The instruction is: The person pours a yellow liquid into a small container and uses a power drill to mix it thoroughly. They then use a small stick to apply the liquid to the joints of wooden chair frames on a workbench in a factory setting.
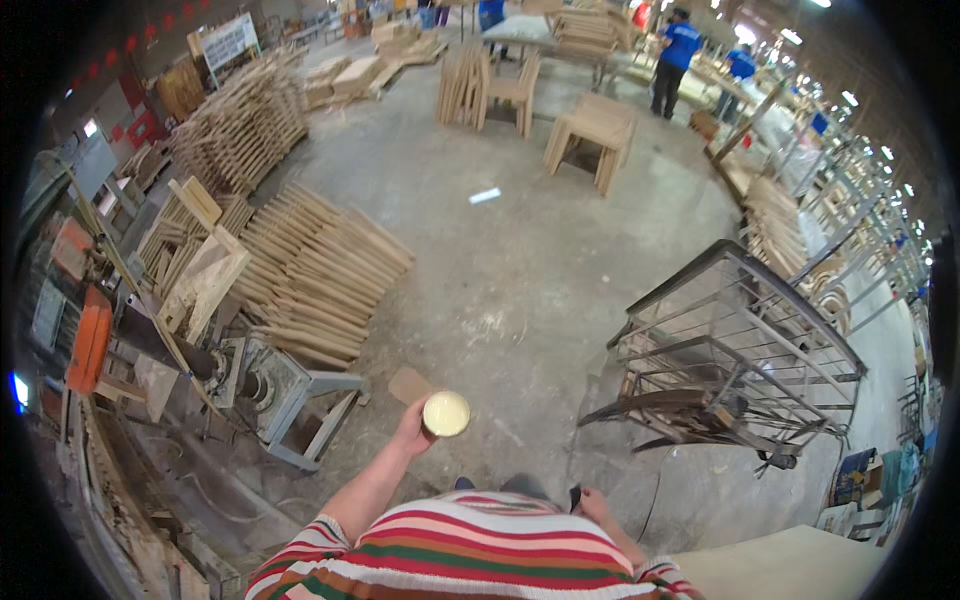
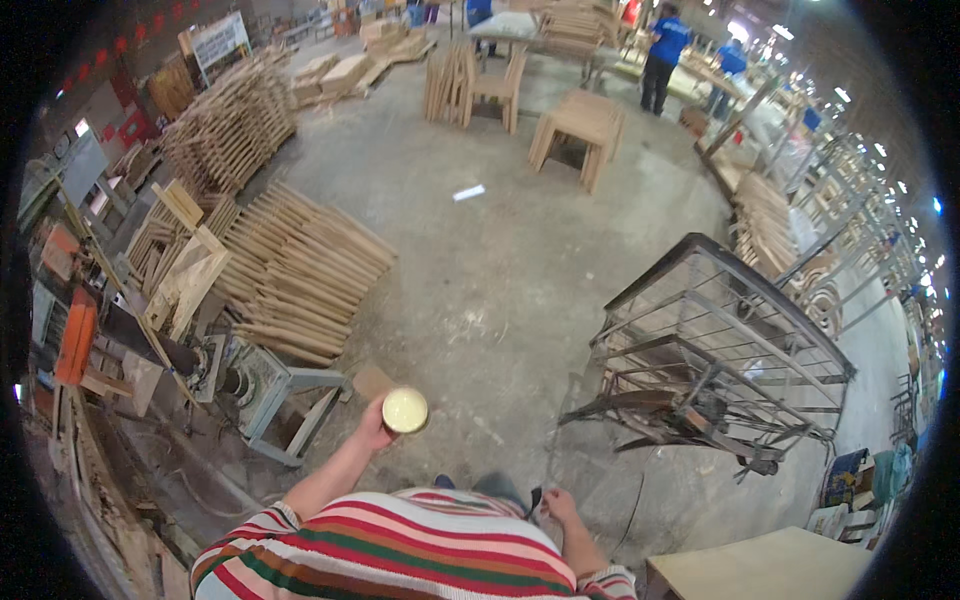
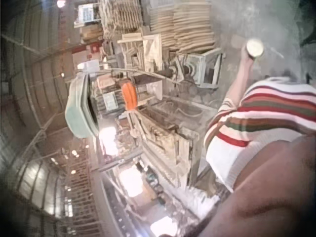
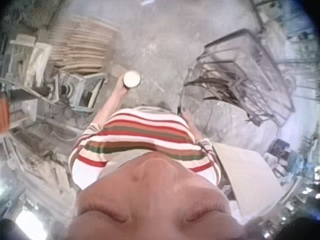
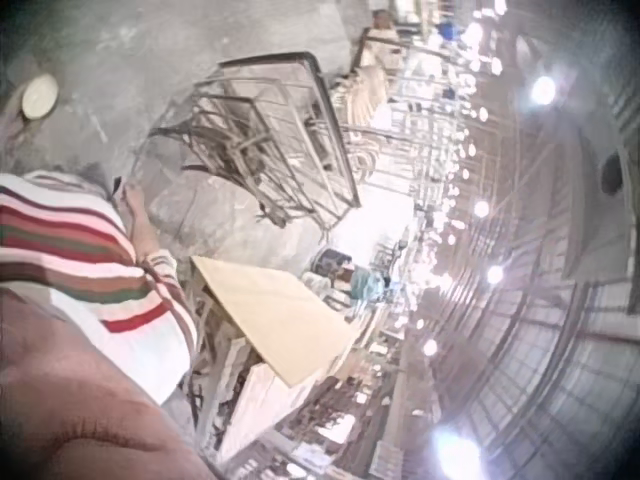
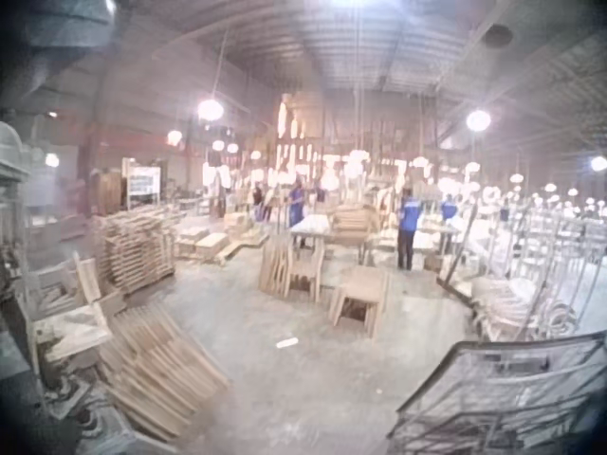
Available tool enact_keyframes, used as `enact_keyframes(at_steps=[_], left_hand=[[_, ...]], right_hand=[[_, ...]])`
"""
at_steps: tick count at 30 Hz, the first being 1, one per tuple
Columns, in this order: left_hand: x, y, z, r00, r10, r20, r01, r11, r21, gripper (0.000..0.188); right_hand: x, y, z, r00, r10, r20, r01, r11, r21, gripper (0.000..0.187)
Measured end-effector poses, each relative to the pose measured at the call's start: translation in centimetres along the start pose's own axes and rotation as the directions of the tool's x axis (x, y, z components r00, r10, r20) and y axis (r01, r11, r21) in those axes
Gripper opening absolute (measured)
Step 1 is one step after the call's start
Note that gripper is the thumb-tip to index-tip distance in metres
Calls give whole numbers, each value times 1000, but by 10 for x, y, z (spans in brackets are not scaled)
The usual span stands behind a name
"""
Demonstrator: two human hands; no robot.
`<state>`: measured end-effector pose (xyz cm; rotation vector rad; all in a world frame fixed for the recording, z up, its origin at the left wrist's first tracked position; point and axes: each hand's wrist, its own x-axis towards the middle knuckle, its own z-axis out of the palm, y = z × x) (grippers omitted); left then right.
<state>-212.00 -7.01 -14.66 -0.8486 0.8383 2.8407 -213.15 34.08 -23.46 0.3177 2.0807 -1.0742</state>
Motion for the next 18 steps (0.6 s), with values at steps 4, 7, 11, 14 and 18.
enact_keyframes(at_steps=[4,7,11,14,18], left_hand=[[49,68,-6,999,39,-15,-39,999,-38,36],[106,121,12,999,45,-17,-46,996,-78,38],[193,196,28,993,111,-33,-111,994,-12,38],[231,240,24,987,65,-147,-84,989,-123,36],[314,304,39,962,242,-125,-264,942,-207,30]], right_hand=[[61,-54,32,994,54,98,-24,959,-283,31],[123,-85,37,975,-172,138,216,872,-439,34],[224,-171,32,938,-266,221,324,900,-292,37],[298,-285,15,972,41,232,40,942,-334,36],[438,-433,-34,946,-321,35,285,781,-555,30]])
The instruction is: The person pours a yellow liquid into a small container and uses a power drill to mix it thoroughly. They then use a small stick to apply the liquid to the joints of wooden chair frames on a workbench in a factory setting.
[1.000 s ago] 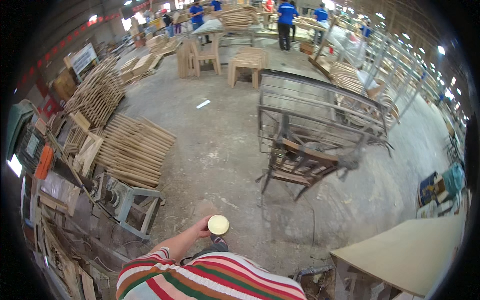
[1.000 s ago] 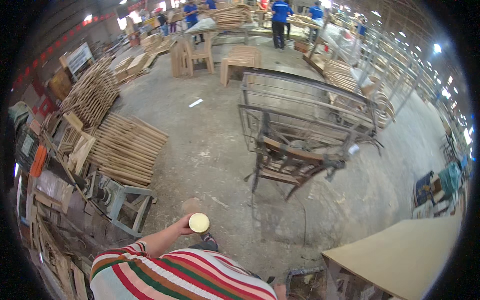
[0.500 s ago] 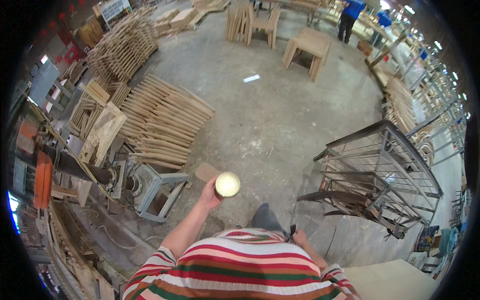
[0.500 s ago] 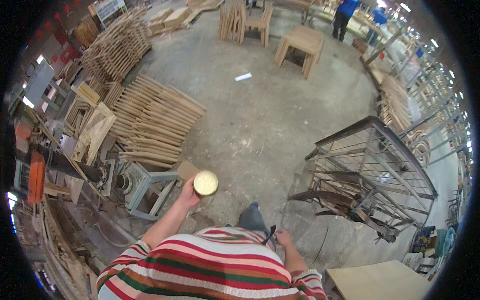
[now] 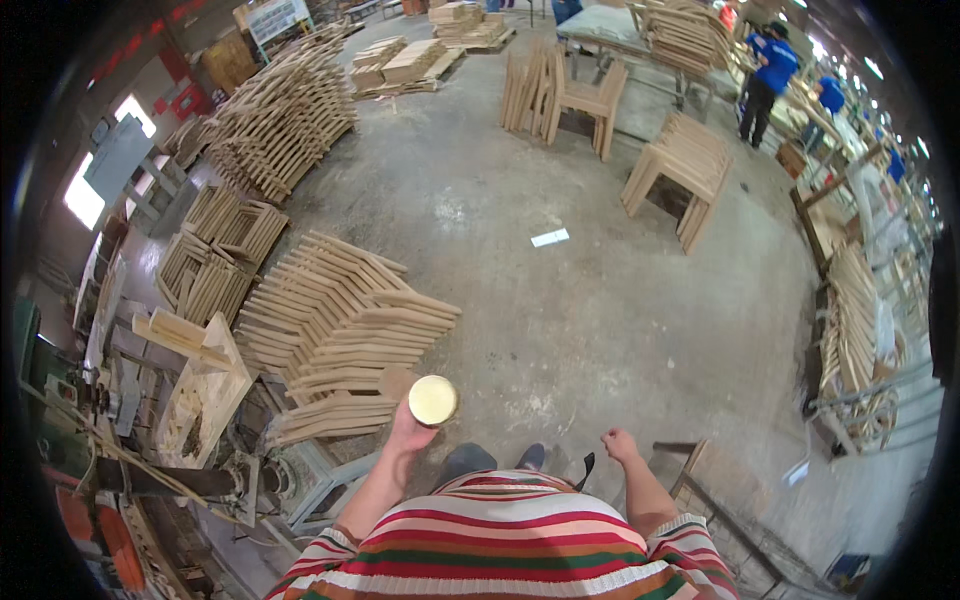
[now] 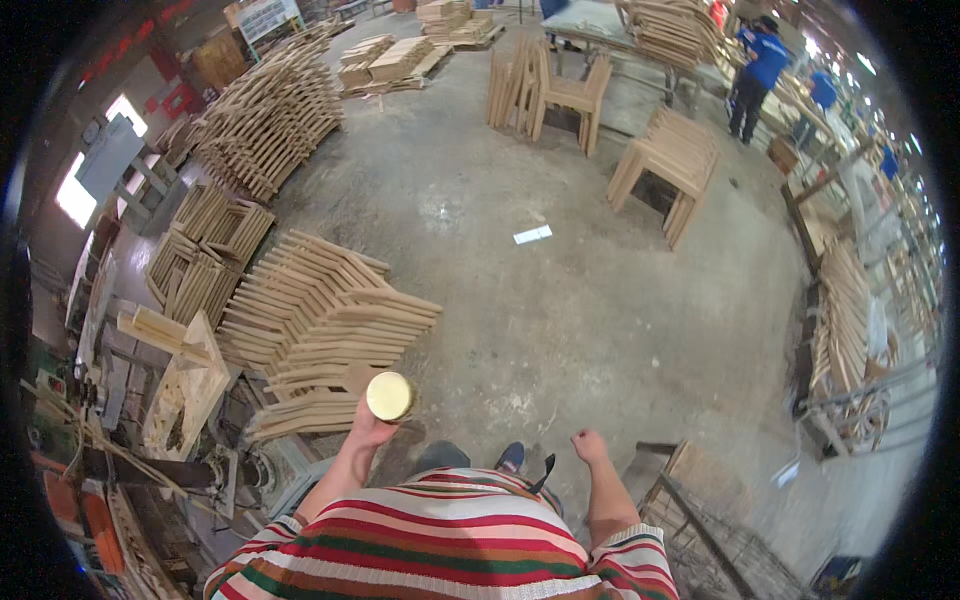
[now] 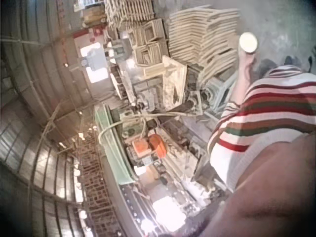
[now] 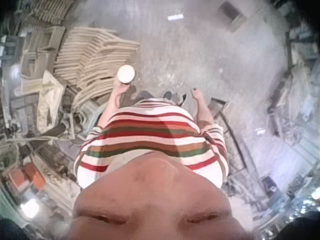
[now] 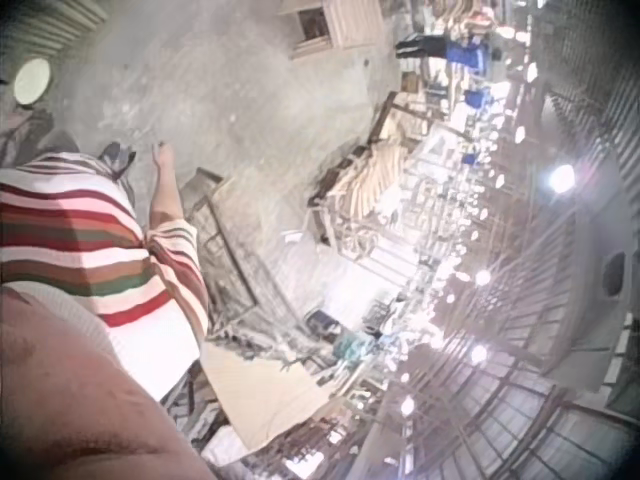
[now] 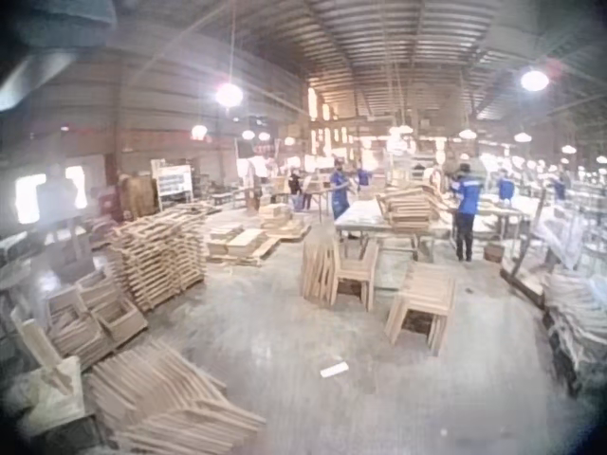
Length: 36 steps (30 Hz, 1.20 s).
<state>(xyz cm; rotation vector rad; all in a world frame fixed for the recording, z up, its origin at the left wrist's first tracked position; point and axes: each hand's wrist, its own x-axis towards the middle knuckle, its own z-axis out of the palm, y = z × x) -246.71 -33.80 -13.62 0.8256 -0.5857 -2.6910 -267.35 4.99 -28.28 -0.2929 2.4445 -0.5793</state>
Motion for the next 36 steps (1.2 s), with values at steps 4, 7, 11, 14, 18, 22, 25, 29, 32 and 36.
enact_keyframes(at_steps=[4,7,11,14,18,22,25,29,32,36], left_hand=[[81,60,-7,967,169,-188,-164,986,41,27],[118,109,-11,948,204,-244,-206,978,18,33],[243,178,47,974,186,-129,-190,982,-19,37],[350,224,98,995,89,38,-87,994,-63,39],[468,301,157,1000,-21,12,20,999,41,39],[613,349,220,957,-42,288,56,998,-41,40],[696,373,255,946,-10,324,12,1000,-3,39],[774,424,287,970,63,235,-57,998,-32,39],[842,459,306,964,176,197,-150,979,-138,39],[905,525,300,928,354,119,-331,928,-172,39]], right_hand=[[162,-135,-71,962,-187,-199,233,942,241,30],[235,-250,-81,970,-241,-14,225,882,415,30],[336,-261,-116,929,-361,-76,366,928,64,28],[378,-231,-136,994,-72,84,64,994,88,28],[388,-242,-127,954,273,126,-301,856,420,25],[418,-232,-124,833,547,85,-507,694,512,26],[471,-264,-134,788,573,224,-615,746,255,27],[628,-344,-189,907,260,330,-246,966,-84,29],[793,-396,-279,991,-51,-125,2,930,-368,35],[988,-571,-374,947,-88,-309,111,992,59,29]])
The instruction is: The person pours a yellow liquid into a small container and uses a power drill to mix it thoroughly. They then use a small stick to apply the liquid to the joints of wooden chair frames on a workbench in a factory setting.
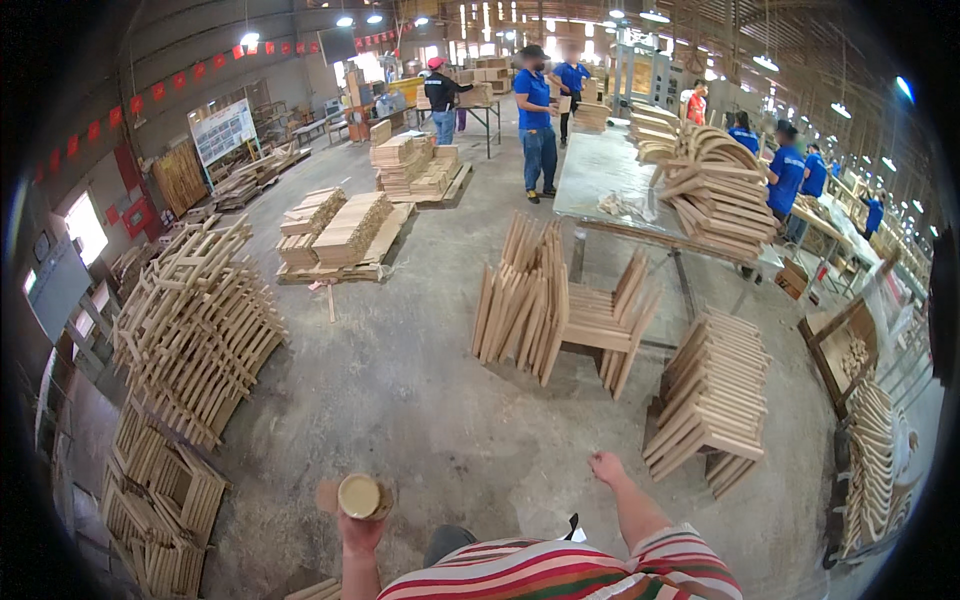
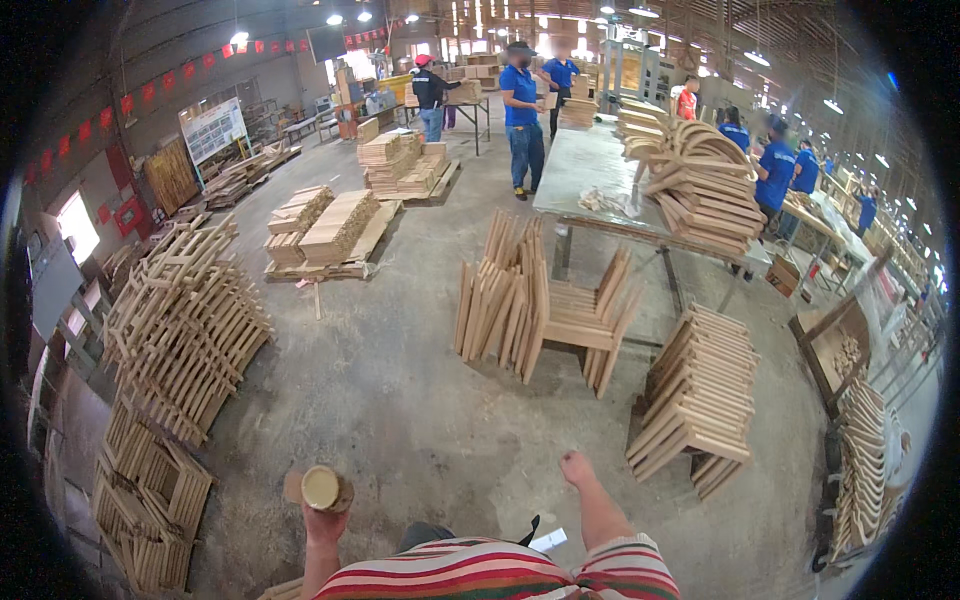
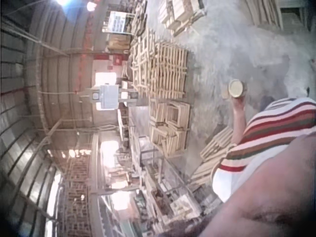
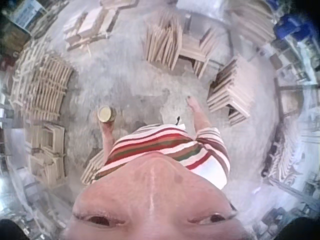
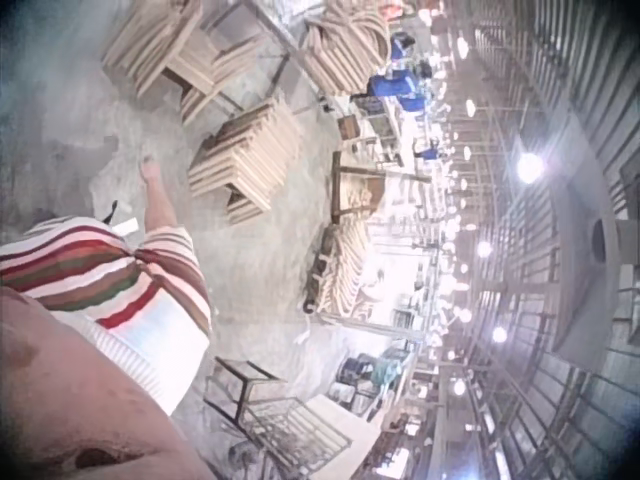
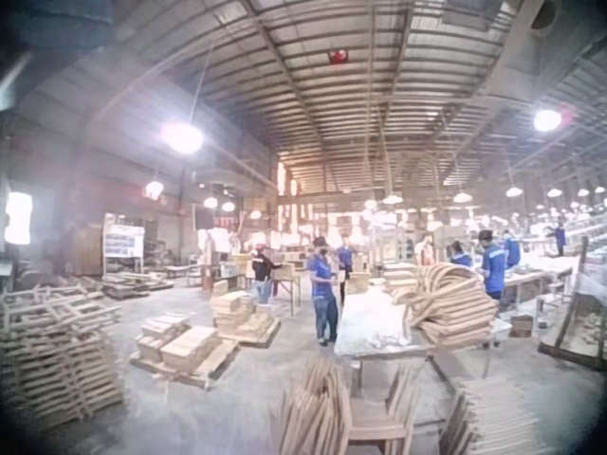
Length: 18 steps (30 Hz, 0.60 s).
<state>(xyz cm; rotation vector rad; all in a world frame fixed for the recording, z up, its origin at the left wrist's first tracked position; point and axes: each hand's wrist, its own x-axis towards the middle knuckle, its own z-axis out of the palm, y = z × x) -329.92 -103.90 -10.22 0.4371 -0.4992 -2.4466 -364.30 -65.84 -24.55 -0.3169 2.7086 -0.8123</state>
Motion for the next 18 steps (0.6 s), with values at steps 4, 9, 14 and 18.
enact_keyframes(at_steps=[4,9,14,18], left_hand=[[64,58,-24,958,279,-71,-243,917,317,39],[230,106,0,964,114,-242,-76,984,159,36],[414,142,43,1000,-7,-15,10,980,196,38],[554,142,79,980,-197,17,193,969,153,36]], right_hand=[[121,-169,42,998,-48,38,32,940,341,27],[209,-203,85,996,-93,-4,92,983,157,22],[252,-210,111,942,259,-212,-163,908,386,15],[291,-219,98,805,510,-304,-333,812,479,17]])
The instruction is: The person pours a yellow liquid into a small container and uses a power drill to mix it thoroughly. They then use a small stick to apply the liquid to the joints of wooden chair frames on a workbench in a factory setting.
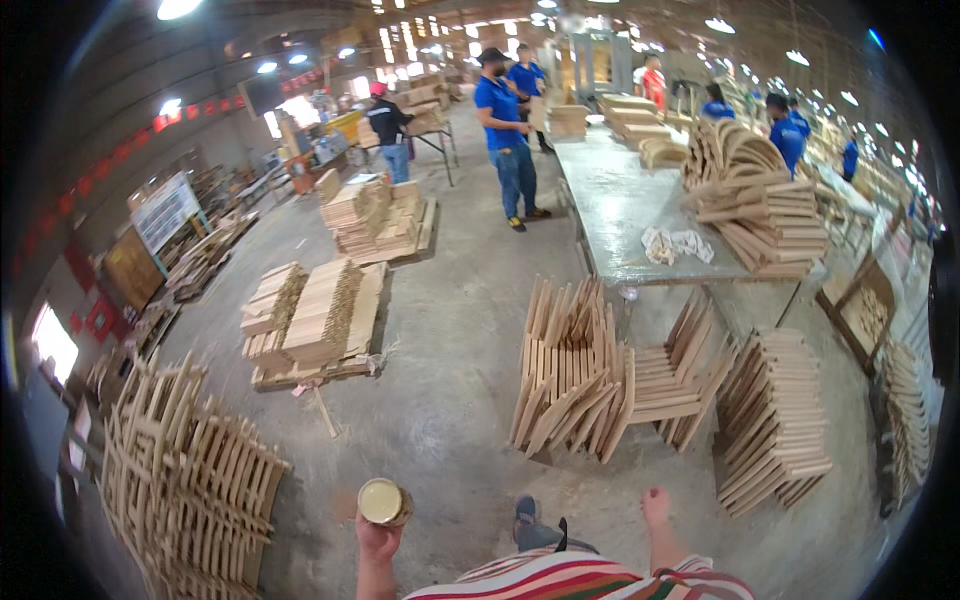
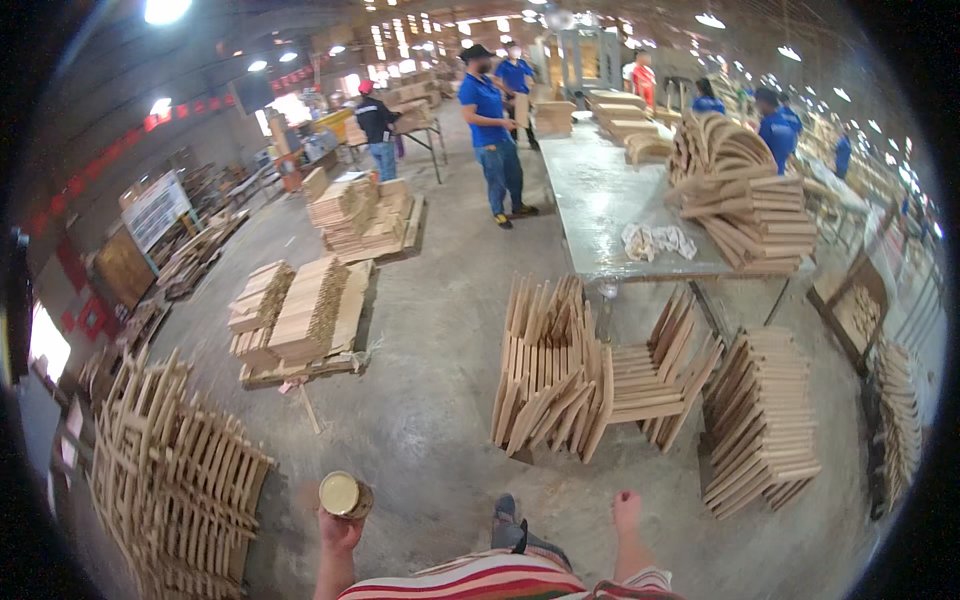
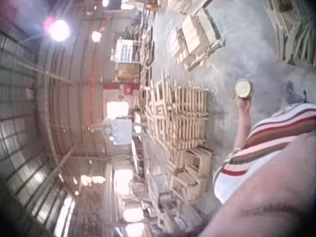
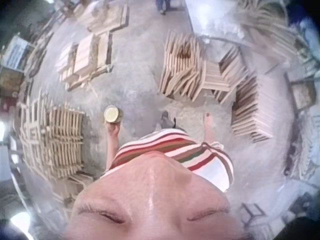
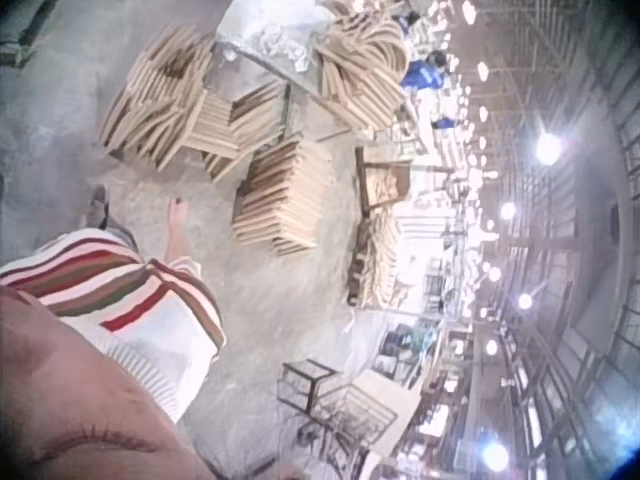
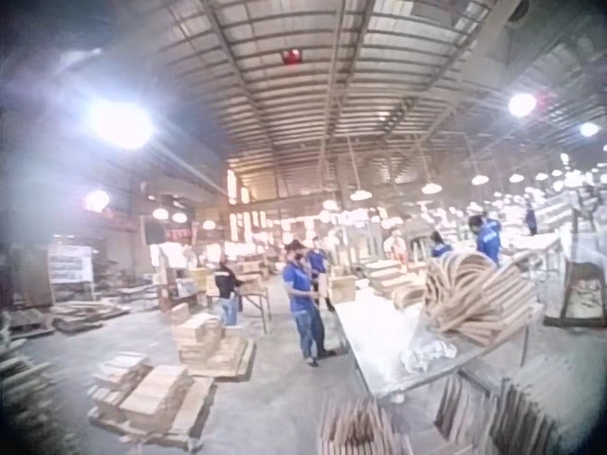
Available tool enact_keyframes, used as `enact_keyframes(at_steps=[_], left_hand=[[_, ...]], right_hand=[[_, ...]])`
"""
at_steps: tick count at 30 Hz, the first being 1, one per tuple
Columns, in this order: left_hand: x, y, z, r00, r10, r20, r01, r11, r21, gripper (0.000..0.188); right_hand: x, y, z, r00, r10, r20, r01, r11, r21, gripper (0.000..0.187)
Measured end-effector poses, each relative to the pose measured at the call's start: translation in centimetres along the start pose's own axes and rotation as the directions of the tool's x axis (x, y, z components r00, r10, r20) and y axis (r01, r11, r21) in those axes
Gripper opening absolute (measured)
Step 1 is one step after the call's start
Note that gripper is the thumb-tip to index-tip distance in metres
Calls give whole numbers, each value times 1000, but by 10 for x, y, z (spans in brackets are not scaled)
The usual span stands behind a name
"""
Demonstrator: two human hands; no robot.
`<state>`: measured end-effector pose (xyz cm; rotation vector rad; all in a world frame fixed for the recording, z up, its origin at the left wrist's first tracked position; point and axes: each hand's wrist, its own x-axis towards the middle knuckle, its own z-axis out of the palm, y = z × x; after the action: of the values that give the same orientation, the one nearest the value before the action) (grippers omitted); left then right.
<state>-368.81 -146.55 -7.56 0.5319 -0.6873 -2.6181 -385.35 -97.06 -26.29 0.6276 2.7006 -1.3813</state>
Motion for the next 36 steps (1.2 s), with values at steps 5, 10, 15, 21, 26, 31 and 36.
enact_keyframes(at_steps=[5,10,15,21,26,31,36], left_hand=[[153,3,33,993,-64,97,68,997,-42,35],[261,46,56,1000,3,-19,-1,996,91,35],[363,87,40,993,113,-37,-110,991,74,34],[518,123,51,987,87,-139,-75,993,87,34],[676,153,108,992,-86,94,68,982,177,39],[825,126,203,949,-296,108,261,930,259,39],[949,51,278,834,-509,212,448,850,277,39]], right_hand=[[98,-80,23,959,-67,-275,57,997,-44,22],[221,-234,84,908,-104,-406,147,986,77,25],[345,-362,137,868,-174,-465,346,884,314,23],[453,-434,166,718,-51,-694,288,929,230,27],[500,-445,177,612,108,-784,73,979,191,31],[532,-441,167,548,119,-828,-72,993,95,39],[564,-449,154,395,184,-900,-250,964,87,49]])
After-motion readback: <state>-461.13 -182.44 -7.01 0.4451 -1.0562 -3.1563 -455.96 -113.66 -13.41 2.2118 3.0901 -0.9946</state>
